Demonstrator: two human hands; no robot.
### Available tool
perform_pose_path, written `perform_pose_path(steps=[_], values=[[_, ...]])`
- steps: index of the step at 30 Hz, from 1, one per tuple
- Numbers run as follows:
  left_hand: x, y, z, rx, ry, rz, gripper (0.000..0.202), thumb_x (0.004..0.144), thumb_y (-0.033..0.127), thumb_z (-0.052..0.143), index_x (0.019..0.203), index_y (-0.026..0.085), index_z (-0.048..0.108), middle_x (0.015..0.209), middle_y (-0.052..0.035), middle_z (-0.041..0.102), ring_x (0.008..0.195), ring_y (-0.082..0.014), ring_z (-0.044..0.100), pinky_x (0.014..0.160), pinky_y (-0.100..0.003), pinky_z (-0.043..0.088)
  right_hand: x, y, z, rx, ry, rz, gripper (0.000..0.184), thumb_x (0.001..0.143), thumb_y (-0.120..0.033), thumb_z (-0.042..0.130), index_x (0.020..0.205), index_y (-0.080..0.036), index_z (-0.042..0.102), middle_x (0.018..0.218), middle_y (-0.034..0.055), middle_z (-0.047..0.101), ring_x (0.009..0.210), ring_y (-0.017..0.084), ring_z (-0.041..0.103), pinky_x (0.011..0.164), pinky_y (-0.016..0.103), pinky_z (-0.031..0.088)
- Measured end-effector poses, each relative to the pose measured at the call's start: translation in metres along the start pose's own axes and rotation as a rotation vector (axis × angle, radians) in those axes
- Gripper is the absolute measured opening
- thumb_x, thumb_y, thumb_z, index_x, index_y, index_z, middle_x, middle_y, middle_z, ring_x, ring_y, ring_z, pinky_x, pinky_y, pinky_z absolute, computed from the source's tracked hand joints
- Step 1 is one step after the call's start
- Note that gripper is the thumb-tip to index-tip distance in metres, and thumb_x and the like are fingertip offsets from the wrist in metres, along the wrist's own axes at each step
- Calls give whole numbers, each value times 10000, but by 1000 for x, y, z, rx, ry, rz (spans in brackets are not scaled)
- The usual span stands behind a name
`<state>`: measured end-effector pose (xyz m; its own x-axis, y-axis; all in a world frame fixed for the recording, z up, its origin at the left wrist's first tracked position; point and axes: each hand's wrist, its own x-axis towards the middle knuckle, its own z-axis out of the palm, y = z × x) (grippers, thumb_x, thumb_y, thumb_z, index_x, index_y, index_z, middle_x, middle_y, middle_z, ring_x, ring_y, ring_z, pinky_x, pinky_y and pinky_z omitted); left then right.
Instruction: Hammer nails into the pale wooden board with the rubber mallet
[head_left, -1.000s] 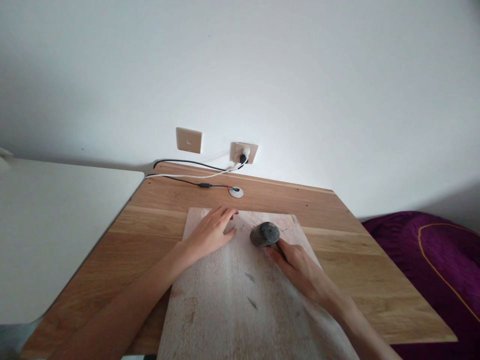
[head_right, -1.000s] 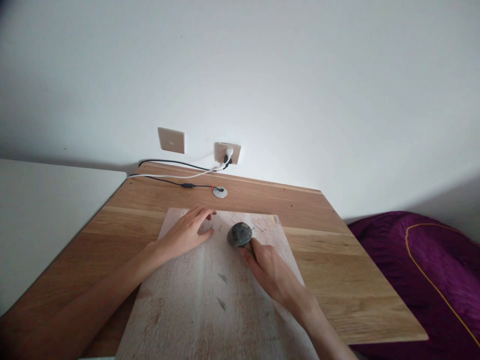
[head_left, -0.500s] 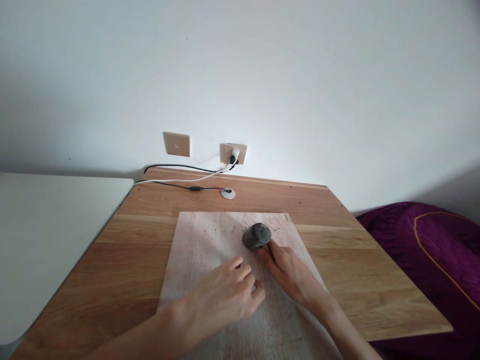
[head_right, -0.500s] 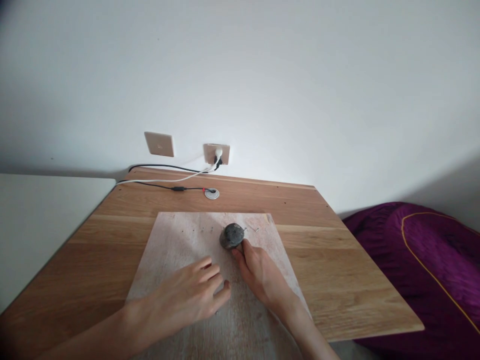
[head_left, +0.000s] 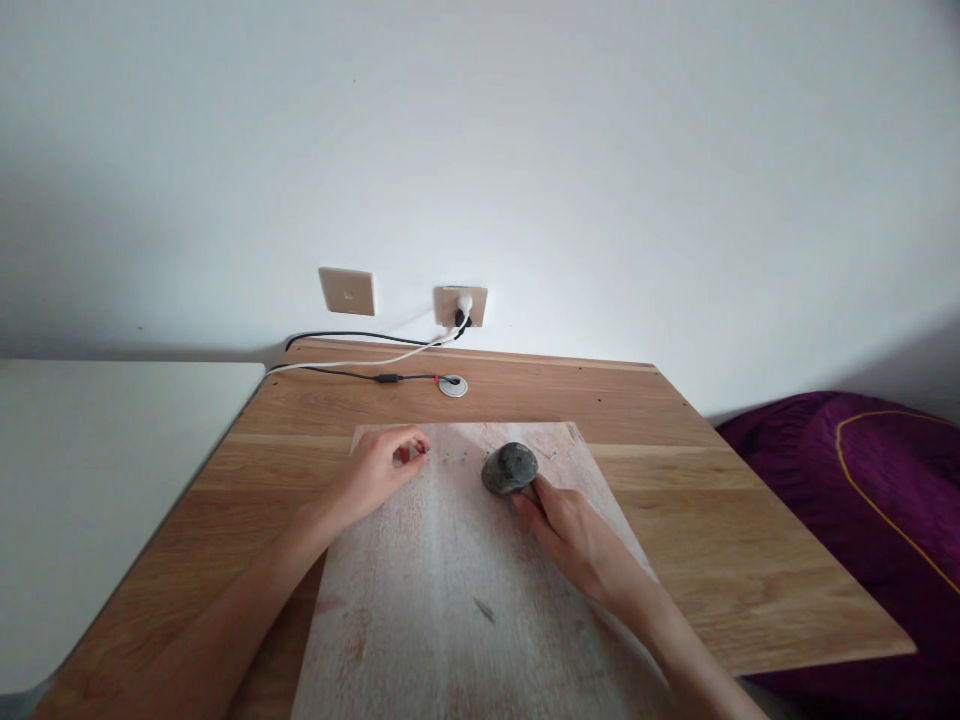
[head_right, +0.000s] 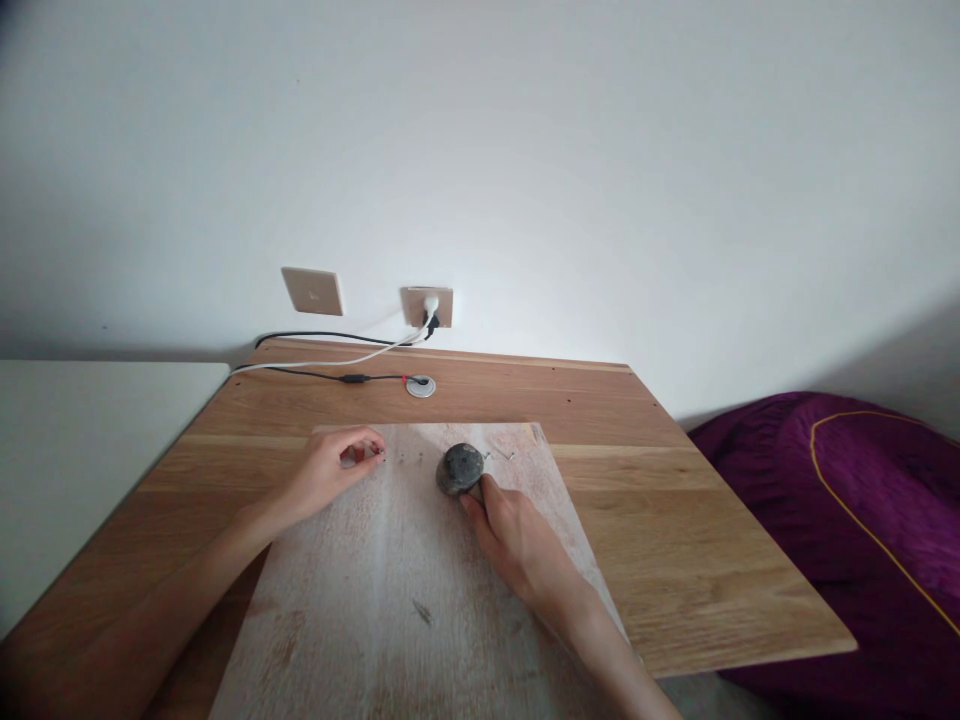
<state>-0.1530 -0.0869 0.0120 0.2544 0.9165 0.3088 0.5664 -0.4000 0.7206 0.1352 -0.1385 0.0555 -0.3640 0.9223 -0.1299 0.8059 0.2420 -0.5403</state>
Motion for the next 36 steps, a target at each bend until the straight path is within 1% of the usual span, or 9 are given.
perform_pose_path(steps=[3, 8, 14, 20, 26, 30, 33, 36], values=[[-2, -2, 6, -25, -4, -7, 43, 878, 189, 658, 886, 199, 700, 780, 23, 717, 677, -122, 625, 680, -240, 486, 0, 1, 1, -5, 10, -15, 258, 1058, -358, 342, 828, -259, 405, 766, 70, 685, 701, 232, 644, 640, 311, 344], [-3, -5, 5, -31, -31, -12, 45, 900, 208, 654, 907, 210, 699, 789, 27, 714, 692, -125, 632, 693, -250, 484, 1, 2, 2, -5, 22, -18, 260, 1052, -364, 349, 814, -263, 380, 726, 53, 659, 681, 230, 634, 631, 311, 328], [-5, -8, 8, -10, -35, -6, 48, 902, 179, 651, 906, 212, 686, 801, 29, 710, 702, -125, 635, 699, -251, 484, 1, 2, 3, -2, 15, -6, 248, 1044, -372, 337, 825, -262, 369, 726, 57, 642, 685, 237, 616, 643, 317, 324], [-5, -5, 8, 54, 6, 63, 69, 876, 140, 681, 889, 207, 673, 823, 27, 698, 720, -126, 630, 709, -255, 479, 0, 1, 2, 2, 19, -17, 249, 1050, -365, 348, 832, -256, 398, 729, 50, 650, 670, 221, 602, 642, 312, 330], [-1, -3, 9, 68, 8, 74, 84, 859, 141, 722, 847, 204, 668, 777, 35, 686, 690, -124, 627, 687, -252, 478, 0, 1, 2, -12, 27, -12, 231, 1050, -342, 357, 847, -252, 420, 711, 41, 647, 643, 218, 604, 630, 311, 328], [-2, -2, 9, 75, 7, 66, 100, 848, 118, 718, 832, 205, 672, 788, 29, 706, 705, -133, 649, 691, -261, 488, 0, 4, 4, -18, 19, -20, 233, 1056, -352, 347, 868, -247, 437, 738, 53, 665, 686, 234, 632, 637, 313, 335], [-2, -3, 11, 41, 12, 26, 125, 835, 98, 720, 876, 206, 671, 810, 23, 730, 715, -139, 676, 706, -268, 511, 0, 6, 4, -19, 22, -37, 245, 1062, -376, 335, 893, -241, 451, 775, 71, 680, 741, 253, 647, 658, 319, 350], [-3, -5, 12, 6, 16, 10, 201, 837, 91, 714, 985, 214, 659, 852, 17, 754, 744, -146, 703, 740, -279, 534, 0, 7, 4, -14, 11, -33, 254, 1063, -384, 327, 895, -239, 449, 775, 72, 675, 734, 253, 642, 664, 326, 350]])
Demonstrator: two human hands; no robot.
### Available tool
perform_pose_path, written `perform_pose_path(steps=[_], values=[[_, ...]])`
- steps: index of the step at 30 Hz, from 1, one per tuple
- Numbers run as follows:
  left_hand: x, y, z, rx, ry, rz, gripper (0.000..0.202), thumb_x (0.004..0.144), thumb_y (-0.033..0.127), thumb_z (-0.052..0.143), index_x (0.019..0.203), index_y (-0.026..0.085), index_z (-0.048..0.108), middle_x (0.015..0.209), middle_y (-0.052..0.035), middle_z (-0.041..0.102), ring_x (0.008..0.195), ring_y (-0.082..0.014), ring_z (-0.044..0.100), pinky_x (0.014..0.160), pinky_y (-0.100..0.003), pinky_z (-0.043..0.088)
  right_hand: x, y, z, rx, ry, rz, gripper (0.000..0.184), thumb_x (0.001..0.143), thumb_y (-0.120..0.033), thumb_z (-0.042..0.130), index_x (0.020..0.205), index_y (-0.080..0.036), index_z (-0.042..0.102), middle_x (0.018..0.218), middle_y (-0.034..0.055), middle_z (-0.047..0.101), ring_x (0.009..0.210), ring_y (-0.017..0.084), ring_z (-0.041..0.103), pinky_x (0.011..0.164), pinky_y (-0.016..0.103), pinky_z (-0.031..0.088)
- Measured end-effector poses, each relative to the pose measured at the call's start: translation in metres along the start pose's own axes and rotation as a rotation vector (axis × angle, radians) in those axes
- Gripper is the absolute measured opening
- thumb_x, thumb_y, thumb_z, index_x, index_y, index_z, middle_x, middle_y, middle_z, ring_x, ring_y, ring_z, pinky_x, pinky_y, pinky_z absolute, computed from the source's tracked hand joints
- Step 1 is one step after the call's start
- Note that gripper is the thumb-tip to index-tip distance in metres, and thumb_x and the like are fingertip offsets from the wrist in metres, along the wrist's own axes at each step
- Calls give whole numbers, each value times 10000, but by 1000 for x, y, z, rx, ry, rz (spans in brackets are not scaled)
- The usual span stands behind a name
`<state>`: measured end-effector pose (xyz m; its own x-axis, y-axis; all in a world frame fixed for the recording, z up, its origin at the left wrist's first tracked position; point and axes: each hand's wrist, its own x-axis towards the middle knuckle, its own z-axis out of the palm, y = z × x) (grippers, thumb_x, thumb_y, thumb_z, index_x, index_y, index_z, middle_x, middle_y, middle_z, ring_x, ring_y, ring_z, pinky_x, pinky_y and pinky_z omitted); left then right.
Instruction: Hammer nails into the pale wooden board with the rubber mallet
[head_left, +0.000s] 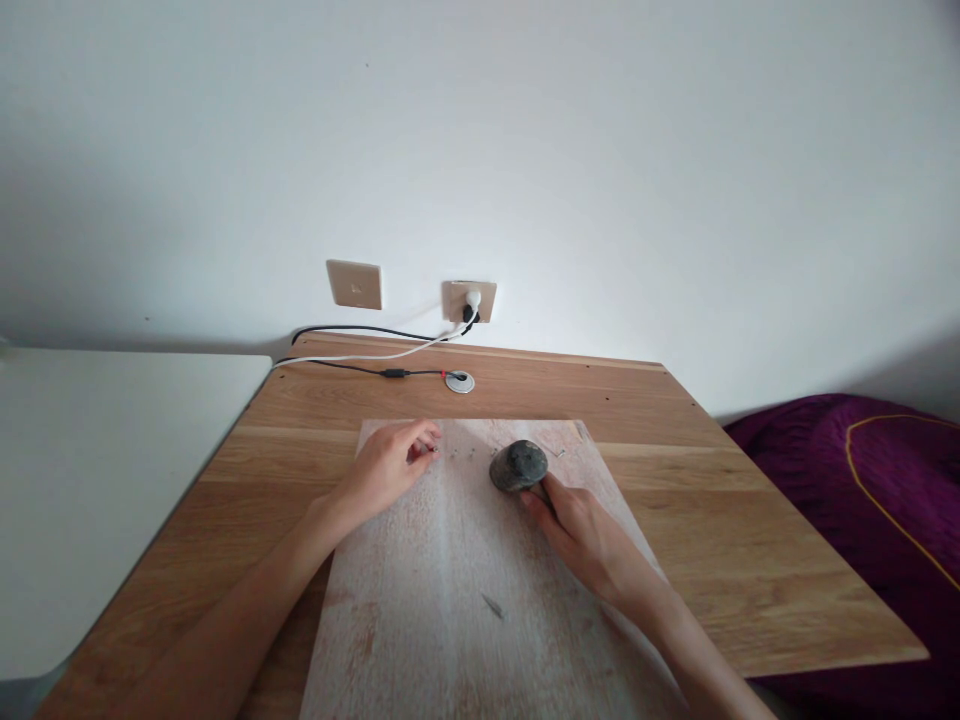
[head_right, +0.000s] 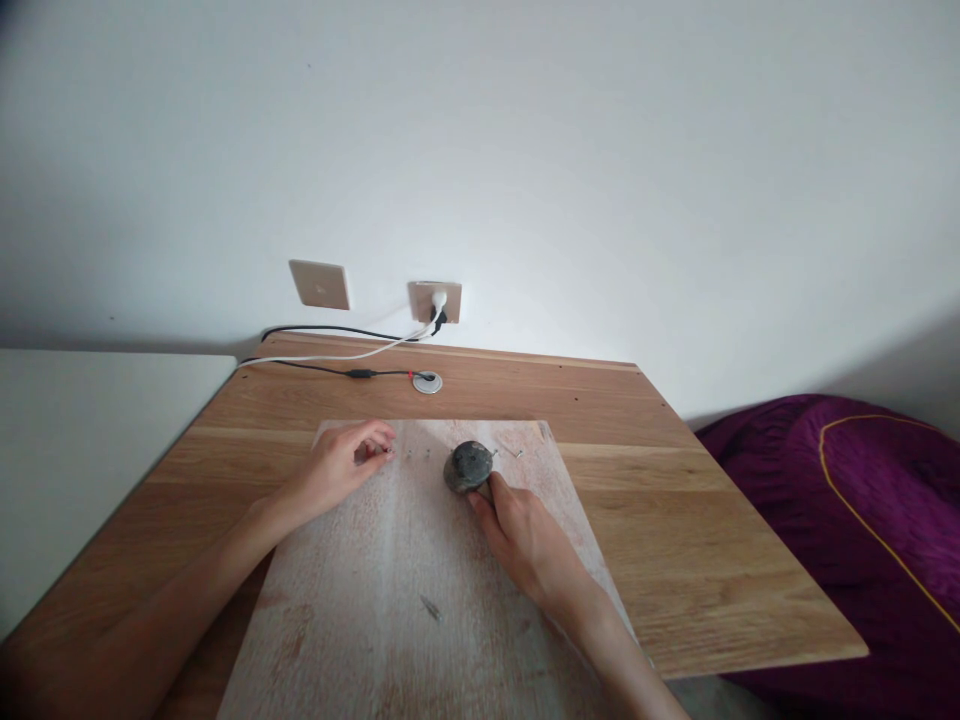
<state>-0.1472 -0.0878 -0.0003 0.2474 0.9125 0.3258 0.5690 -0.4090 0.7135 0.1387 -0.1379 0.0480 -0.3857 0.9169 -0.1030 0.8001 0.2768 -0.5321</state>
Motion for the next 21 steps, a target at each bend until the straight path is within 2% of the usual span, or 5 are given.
perform_pose_path(steps=[7, 11, 17, 21], values=[[-1, -1, -1, 18, -39, 32, 226, 865, 97, 661, 1052, 224, 643, 897, 7, 761, 798, -155, 711, 773, -294, 541, 1, 0, 1, 16, -2, 3, 245, 1061, -381, 338, 918, -231, 468, 754, 57, 669, 701, 234, 630, 647, 320, 341], [-1, 2, -2, 29, -16, 37, 299, 832, 89, 668, 1101, 218, 640, 933, -5, 747, 798, -147, 694, 784, -294, 550, 0, -3, -1, 18, -2, 3, 239, 1058, -364, 342, 901, -233, 466, 739, 50, 666, 673, 220, 623, 638, 318, 333], [0, 2, -1, 41, 15, 16, 312, 815, 84, 711, 1088, 221, 647, 850, 16, 743, 716, -139, 686, 732, -283, 548, -1, -4, -1, 4, 11, -8, 234, 1058, -358, 344, 889, -238, 452, 730, 50, 666, 671, 229, 634, 637, 320, 342], [0, 1, 0, 37, 16, 7, 311, 823, 69, 713, 1087, 218, 647, 860, 14, 760, 751, -149, 712, 762, -291, 553, 0, -2, 0, -6, 11, -6, 245, 1065, -373, 336, 895, -239, 452, 729, 44, 664, 683, 232, 642, 640, 317, 349]])
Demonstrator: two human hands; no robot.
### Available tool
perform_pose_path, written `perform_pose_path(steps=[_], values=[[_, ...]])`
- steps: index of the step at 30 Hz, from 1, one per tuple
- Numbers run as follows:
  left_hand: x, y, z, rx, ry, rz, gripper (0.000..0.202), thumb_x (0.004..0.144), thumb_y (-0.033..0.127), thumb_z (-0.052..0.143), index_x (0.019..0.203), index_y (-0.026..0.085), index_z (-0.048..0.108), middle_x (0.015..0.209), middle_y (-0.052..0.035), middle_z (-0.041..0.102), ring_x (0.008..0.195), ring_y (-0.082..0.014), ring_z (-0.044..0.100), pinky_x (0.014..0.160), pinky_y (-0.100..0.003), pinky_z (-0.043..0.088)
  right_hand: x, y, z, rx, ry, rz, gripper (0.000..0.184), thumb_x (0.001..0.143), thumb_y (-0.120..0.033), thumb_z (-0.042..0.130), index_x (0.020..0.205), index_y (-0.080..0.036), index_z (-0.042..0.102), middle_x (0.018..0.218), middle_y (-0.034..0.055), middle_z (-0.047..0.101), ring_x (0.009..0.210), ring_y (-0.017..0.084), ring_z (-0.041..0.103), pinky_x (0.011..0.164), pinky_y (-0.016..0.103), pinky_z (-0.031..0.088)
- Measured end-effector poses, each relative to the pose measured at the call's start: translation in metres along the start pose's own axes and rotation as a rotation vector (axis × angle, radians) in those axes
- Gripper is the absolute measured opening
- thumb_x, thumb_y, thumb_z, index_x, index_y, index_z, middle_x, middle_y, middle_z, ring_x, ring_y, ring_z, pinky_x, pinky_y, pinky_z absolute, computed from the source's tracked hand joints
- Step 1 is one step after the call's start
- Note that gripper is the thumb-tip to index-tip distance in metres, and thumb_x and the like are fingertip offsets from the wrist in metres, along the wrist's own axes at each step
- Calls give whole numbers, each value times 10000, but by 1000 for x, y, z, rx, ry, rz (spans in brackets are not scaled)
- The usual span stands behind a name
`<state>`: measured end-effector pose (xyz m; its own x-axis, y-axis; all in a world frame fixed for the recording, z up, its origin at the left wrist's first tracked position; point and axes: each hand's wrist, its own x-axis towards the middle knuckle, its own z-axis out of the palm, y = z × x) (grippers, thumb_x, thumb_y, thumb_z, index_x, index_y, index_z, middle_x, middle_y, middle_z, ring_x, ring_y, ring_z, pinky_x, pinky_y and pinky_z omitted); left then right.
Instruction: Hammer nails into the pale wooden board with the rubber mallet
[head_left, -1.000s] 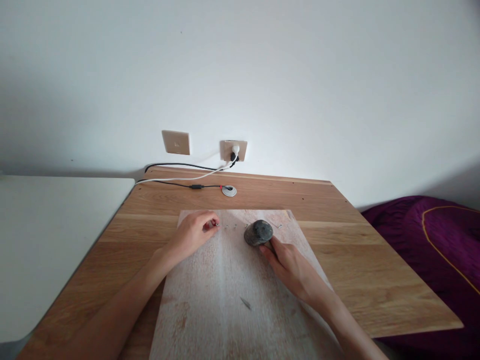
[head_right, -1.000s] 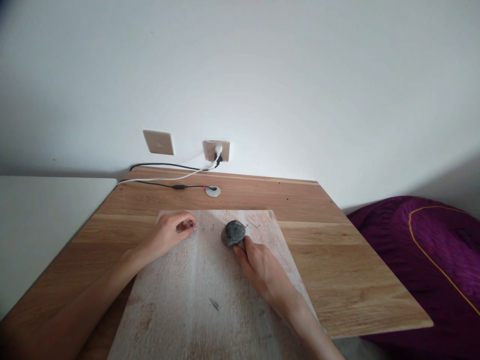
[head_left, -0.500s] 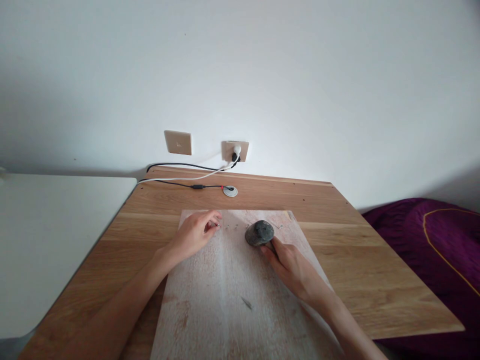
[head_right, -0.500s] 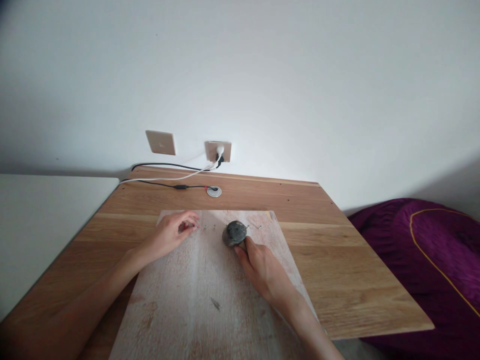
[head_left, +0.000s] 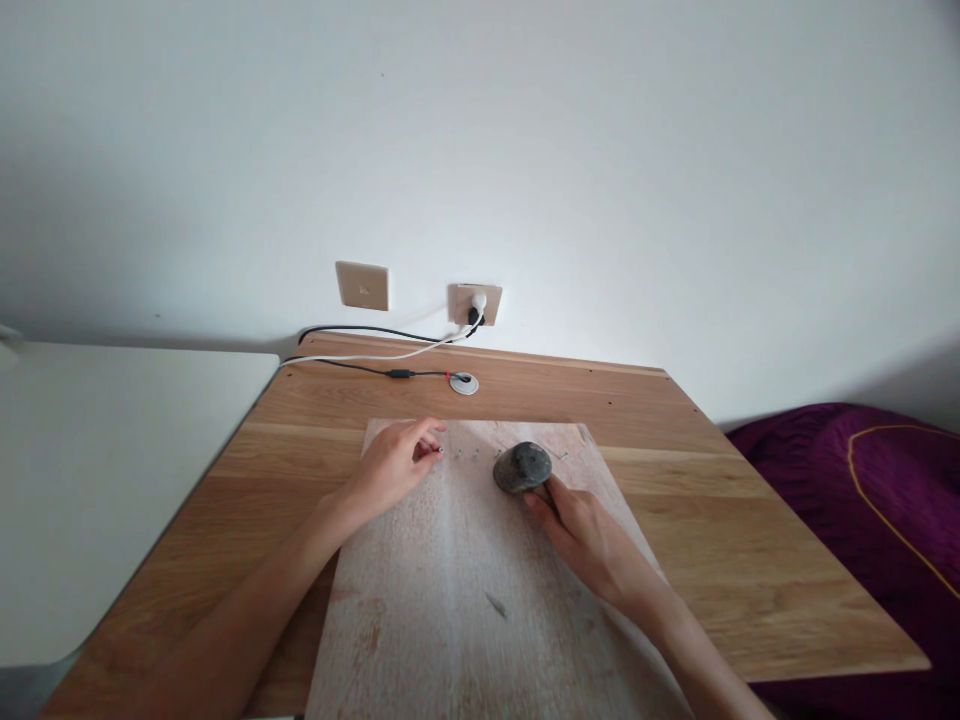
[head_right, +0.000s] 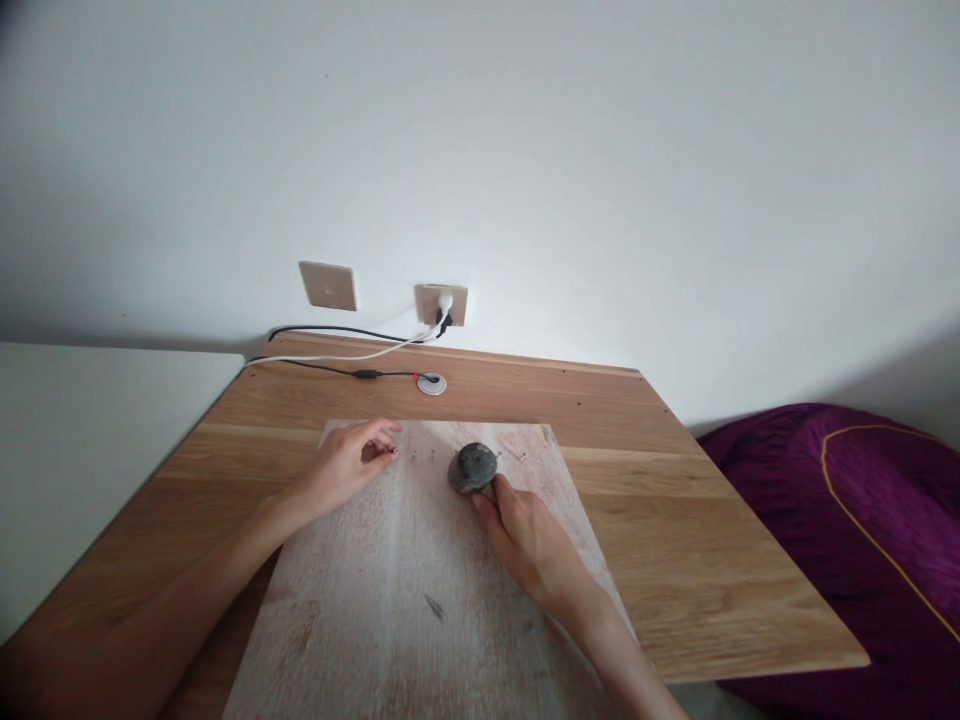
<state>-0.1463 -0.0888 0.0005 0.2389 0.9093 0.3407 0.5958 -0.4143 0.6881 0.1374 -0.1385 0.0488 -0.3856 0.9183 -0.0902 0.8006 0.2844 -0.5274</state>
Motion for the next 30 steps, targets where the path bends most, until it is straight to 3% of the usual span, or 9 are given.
perform_pose_path(steps=[9, 13, 20, 25, 30], values=[[0, 2, -1, 24, -12, 22, 330, 818, 37, 707, 1083, 223, 644, 859, 15, 774, 865, -183, 731, 861, -330, 546, 1, -4, -6, 38, -52, -19, 285, 1064, -386, 365, 836, -243, 460, 693, 15, 623, 647, 203, 603, 611, 310, 348], [0, 2, -1, 30, 0, 18, 330, 811, 27, 688, 1080, 217, 660, 877, -1, 778, 851, -188, 733, 860, -333, 551, 8, -25, -13, 43, -47, -105, 272, 1065, -383, 396, 842, -249, 477, 669, -6, 608, 599, 182, 560, 589, 303, 348], [1, 6, -4, 3, -23, -25, 375, 806, 51, 702, 1145, 210, 689, 864, -11, 784, 791, -188, 725, 818, -319, 552, 41, -67, -12, -20, -7, -171, 227, 1076, -336, 418, 948, -225, 570, 823, 51, 726, 763, 212, 686, 654, 287, 386], [0, 4, -5, -29, -17, -23, 471, 812, 53, 680, 1259, 201, 658, 893, -24, 780, 819, -194, 724, 792, -303, 547, 50, -68, -1, -162, -77, -131, 223, 1071, -276, 433, 946, -195, 599, 902, 102, 758, 852, 244, 722, 664, 291, 378], [0, 2, -4, -43, -29, 8, 476, 794, 45, 694, 1239, 210, 668, 911, -22, 768, 824, -193, 711, 777, -292, 534, 50, -69, 1, -166, -71, -138, 242, 1084, -285, 412, 977, -186, 606, 931, 109, 761, 874, 245, 722, 669, 293, 369]])
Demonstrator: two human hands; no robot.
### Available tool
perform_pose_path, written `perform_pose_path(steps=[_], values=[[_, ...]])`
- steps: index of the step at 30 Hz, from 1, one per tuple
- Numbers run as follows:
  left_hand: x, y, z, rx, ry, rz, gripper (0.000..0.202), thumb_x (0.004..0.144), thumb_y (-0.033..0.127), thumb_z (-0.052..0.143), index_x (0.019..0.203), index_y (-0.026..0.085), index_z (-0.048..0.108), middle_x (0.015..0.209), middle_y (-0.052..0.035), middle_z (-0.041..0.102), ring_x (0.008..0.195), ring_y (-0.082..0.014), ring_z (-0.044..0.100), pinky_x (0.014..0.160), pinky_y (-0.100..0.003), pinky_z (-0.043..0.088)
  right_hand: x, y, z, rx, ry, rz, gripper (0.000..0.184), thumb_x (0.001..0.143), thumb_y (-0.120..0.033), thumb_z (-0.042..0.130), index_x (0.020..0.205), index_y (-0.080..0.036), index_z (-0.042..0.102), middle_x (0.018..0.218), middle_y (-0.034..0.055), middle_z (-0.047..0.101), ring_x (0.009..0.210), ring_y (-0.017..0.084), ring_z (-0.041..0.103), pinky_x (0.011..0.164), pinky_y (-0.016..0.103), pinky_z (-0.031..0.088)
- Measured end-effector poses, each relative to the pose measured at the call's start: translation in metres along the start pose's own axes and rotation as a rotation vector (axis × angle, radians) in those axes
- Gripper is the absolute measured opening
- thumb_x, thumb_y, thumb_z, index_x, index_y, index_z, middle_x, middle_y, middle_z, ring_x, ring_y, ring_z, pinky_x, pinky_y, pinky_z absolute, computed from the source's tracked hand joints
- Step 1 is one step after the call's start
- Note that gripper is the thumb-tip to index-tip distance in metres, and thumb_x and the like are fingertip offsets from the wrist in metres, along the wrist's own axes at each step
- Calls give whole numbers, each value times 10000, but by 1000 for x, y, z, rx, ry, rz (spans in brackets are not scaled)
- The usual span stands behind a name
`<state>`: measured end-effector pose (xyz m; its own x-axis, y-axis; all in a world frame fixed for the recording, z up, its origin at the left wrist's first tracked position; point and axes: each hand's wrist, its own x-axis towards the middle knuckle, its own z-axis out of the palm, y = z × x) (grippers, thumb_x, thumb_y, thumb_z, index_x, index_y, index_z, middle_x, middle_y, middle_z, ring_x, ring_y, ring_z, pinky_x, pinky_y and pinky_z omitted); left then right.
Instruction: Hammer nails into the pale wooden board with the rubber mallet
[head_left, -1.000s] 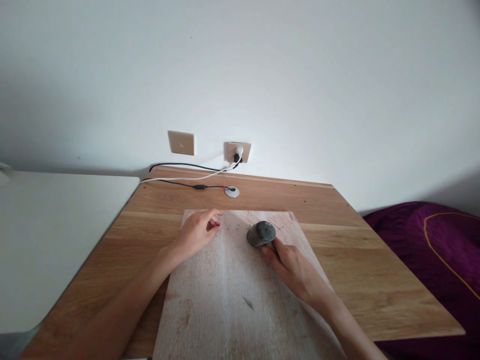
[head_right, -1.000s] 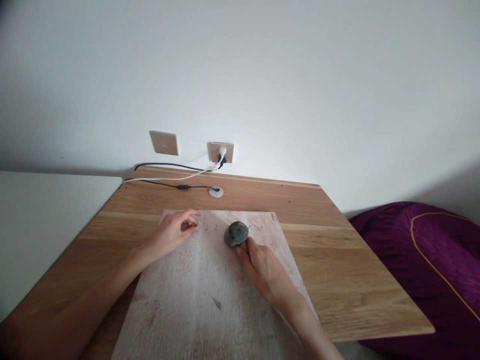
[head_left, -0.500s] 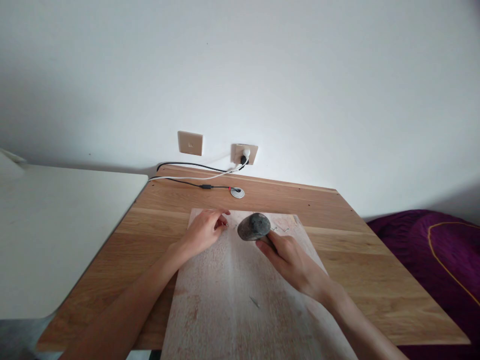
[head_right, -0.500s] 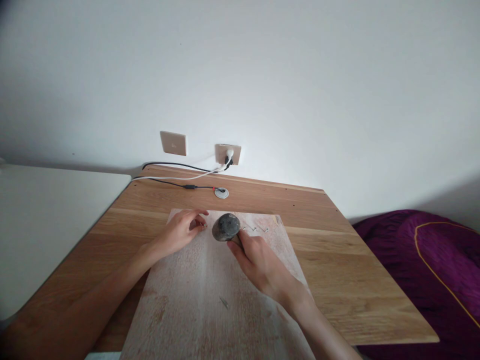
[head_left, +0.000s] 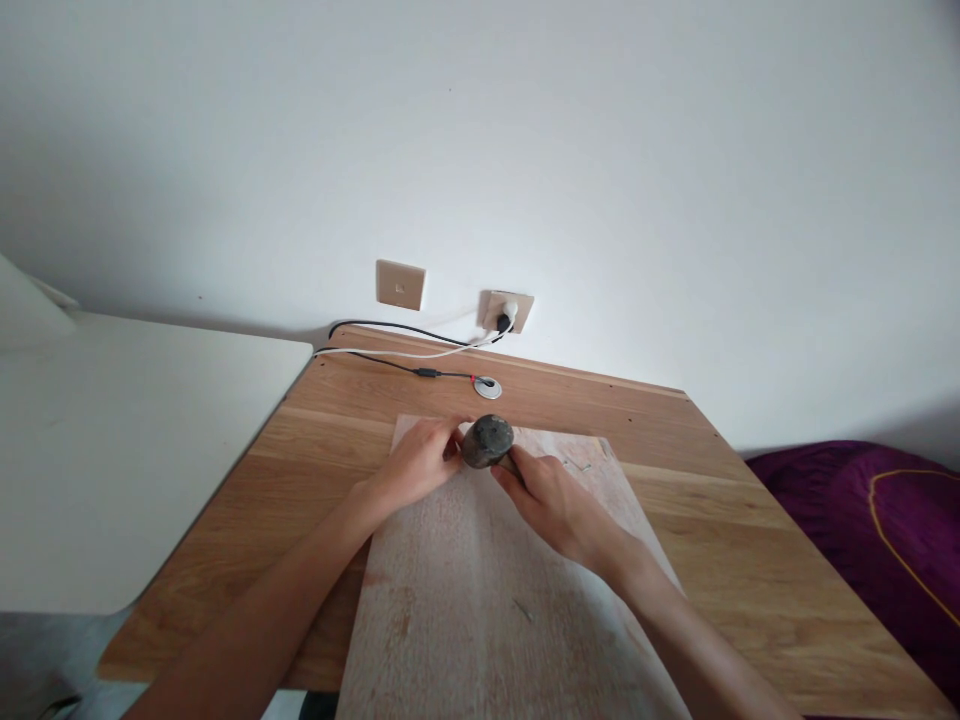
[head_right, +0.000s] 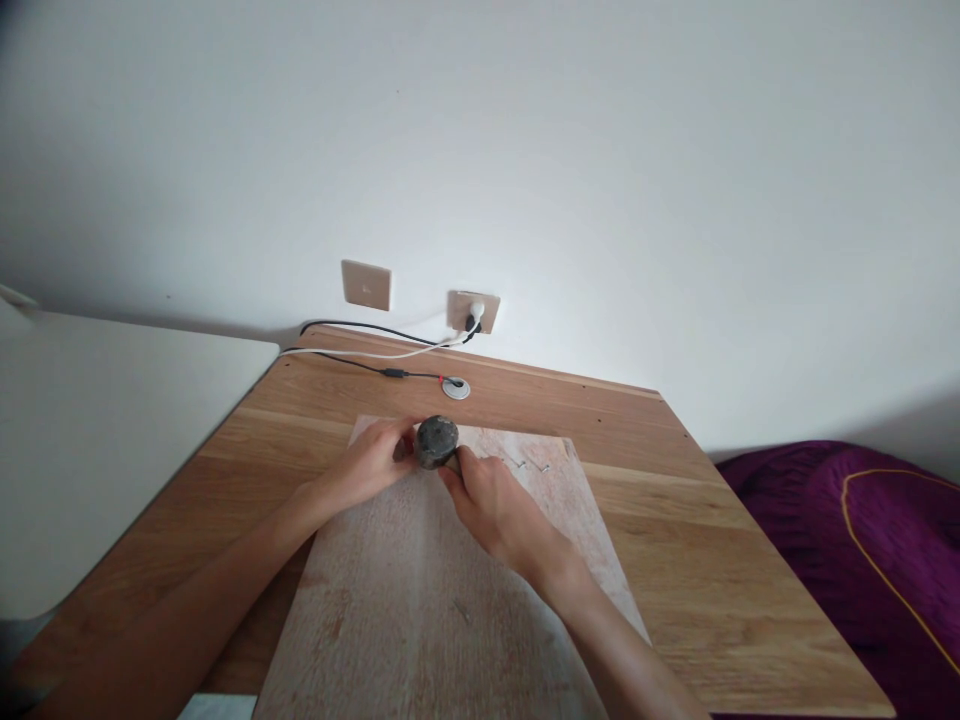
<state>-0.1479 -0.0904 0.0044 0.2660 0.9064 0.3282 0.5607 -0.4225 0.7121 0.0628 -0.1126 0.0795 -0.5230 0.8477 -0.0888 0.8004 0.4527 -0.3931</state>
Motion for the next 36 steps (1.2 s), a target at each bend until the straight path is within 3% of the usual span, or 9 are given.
perform_pose_path(steps=[11, 22, 36], values=[[0, -5, 4, -25, 47, -17, 493, 797, 31, 706, 1250, 219, 650, 856, 2, 759, 810, -180, 716, 816, -309, 558, -4, 11, -7, 28, 72, 41, 247, 1073, -330, 430, 922, -222, 593, 824, 70, 750, 744, 221, 703, 620, 278, 346], [1, 5, -1, -45, 11, 1, 527, 782, -50, 664, 1240, 212, 654, 888, -8, 763, 832, -182, 717, 810, -285, 557, 2, -1, -5, -95, 7, 25, 200, 1077, -258, 455, 975, -181, 608, 943, 118, 777, 856, 253, 739, 628, 291, 341], [1, 5, -2, -19, 6, 19, 468, 785, -49, 653, 1187, 188, 668, 889, -18, 747, 822, -177, 699, 794, -280, 534, 0, -3, -1, -107, 23, 11, 187, 1078, -235, 457, 979, -176, 604, 908, 106, 774, 838, 256, 745, 634, 296, 344]])
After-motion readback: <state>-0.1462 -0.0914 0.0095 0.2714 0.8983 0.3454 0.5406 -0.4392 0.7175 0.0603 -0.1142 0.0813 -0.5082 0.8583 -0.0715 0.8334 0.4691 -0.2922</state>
